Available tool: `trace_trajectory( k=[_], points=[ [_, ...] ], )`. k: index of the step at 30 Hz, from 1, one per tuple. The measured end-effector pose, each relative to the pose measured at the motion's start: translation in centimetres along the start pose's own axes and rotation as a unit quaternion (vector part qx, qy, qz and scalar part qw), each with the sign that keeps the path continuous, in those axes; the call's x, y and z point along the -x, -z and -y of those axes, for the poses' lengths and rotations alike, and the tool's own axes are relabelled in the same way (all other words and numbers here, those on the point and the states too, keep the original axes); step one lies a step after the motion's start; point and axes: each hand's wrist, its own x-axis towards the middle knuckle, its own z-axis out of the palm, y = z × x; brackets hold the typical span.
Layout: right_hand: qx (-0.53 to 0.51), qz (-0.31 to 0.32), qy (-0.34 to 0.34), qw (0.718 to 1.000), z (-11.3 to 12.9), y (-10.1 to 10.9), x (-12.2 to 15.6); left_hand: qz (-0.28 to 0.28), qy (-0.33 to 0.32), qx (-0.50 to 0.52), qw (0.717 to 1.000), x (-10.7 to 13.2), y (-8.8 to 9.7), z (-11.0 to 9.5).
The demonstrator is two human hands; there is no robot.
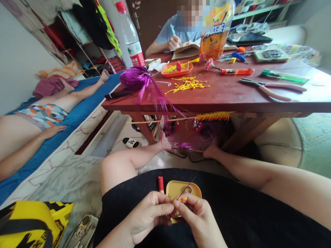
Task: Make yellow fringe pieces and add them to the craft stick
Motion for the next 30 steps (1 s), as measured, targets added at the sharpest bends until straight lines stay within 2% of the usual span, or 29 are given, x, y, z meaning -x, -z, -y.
trace_trajectory(
  k=[8,15,17,19,20,21,22,24,25,26,27,28,30],
  points=[
    [-0.004,0.008,-0.030,0.999,0.3,0.2,0.2,0.000,-0.058,0.004,0.998,0.1,-0.3,0.3],
    [0.010,-0.014,-0.024,1.000,-0.7,0.6,0.0,-0.018,-0.087,-0.040,0.995,0.6,-0.6,0.1],
    [0.055,-0.016,-0.002,0.998,-0.3,0.7,0.1,-0.027,-0.088,-0.033,0.995,0.7,-0.4,0.0],
    [0.152,-0.046,0.088,0.983,0.3,1.2,0.4,-0.023,-0.072,-0.003,0.997,0.6,-0.1,-0.1],
    [0.223,-0.069,0.164,0.958,0.7,1.5,0.6,-0.013,-0.057,0.019,0.998,0.6,0.1,-0.2],
    [0.301,-0.089,0.256,0.914,1.1,1.8,0.7,0.001,-0.039,0.041,0.998,0.5,0.2,-0.2],
    [0.379,-0.097,0.351,0.851,1.3,2.1,0.8,0.014,-0.023,0.062,0.998,0.5,0.3,-0.3],
    [0.510,-0.057,0.503,0.695,1.3,2.6,0.6,0.045,-0.001,0.096,0.994,0.4,0.4,-0.4],
    [0.557,-0.021,0.547,0.625,1.2,2.8,0.3,0.057,0.002,0.110,0.992,0.4,0.4,-0.4],
    [0.590,0.013,0.573,0.569,0.8,2.8,0.0,0.066,0.002,0.122,0.990,0.3,0.3,-0.4],
    [0.612,0.039,0.585,0.531,0.5,2.8,-0.3,0.071,-0.001,0.133,0.989,0.4,0.2,-0.4],
    [0.626,0.057,0.588,0.509,0.1,2.7,-0.7,0.074,-0.006,0.141,0.987,0.4,0.1,-0.4],
    [0.632,0.065,0.585,0.503,-0.3,2.5,-1.0,0.072,-0.021,0.146,0.986,0.4,0.0,-0.3]
  ],
)
